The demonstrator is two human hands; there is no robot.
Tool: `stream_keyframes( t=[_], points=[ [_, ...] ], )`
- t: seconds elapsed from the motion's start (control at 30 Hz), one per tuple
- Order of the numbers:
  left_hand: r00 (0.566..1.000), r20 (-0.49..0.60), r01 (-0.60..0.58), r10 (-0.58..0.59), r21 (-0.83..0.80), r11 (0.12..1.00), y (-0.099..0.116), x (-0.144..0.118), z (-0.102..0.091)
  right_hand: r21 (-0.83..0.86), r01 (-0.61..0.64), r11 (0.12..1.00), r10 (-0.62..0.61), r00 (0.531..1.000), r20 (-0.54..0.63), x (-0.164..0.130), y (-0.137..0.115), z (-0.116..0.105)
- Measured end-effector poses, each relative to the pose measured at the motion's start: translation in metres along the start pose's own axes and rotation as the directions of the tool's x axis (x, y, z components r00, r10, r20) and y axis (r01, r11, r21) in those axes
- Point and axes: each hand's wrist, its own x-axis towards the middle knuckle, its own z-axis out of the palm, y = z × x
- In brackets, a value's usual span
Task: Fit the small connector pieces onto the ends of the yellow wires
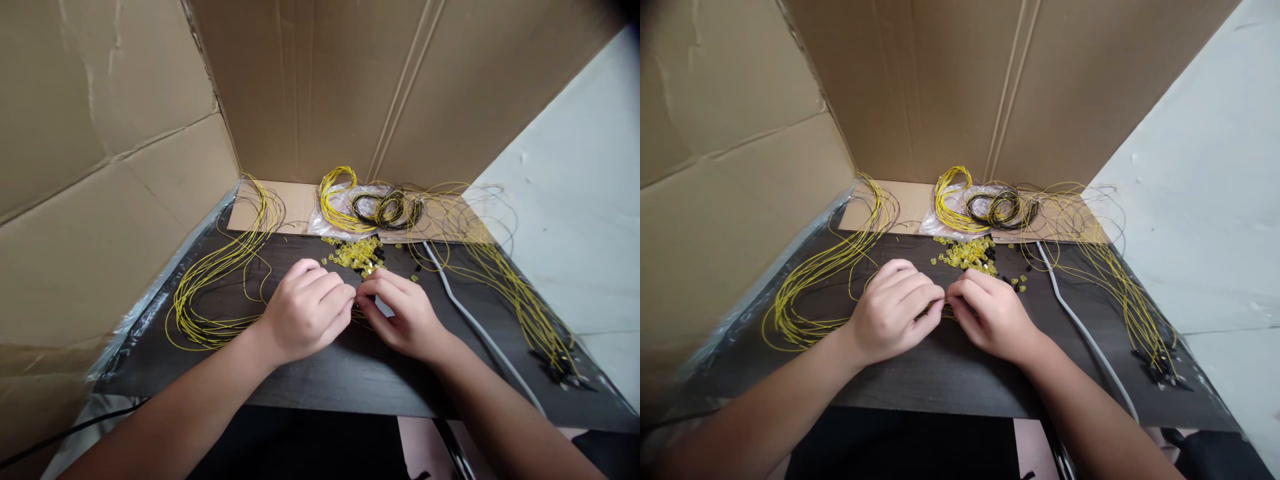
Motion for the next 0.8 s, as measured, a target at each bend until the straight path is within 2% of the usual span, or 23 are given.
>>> stream_keyframes(
  t=[0.2,0.5,0.7,0.8],
  points=[
    [1.0,0.006,-0.012,0.012,-0.045,0.999,-0.001,-0.001,0.0,0.009,0.01,1.0,-0.01,1.0,-0.02,0.001,0.004,0.0],
    [0.992,0.083,-0.089,0.095,-0.081,0.993,-0.005,0.0,-0.004,0.044,0.017,0.999,-0.016,1.0,-0.02,0.001,0.009,-0.003],
    [0.99,0.038,-0.128,0.133,-0.12,0.985,-0.006,-0.002,0.0,0.082,0.014,0.997,-0.011,0.999,-0.039,0.002,0.012,-0.005],
    [0.994,0.01,-0.109,0.112,-0.146,0.983,-0.005,-0.001,-0.001,0.097,0.021,0.995,-0.015,0.998,-0.058,0.003,0.012,-0.005]
  ],
)
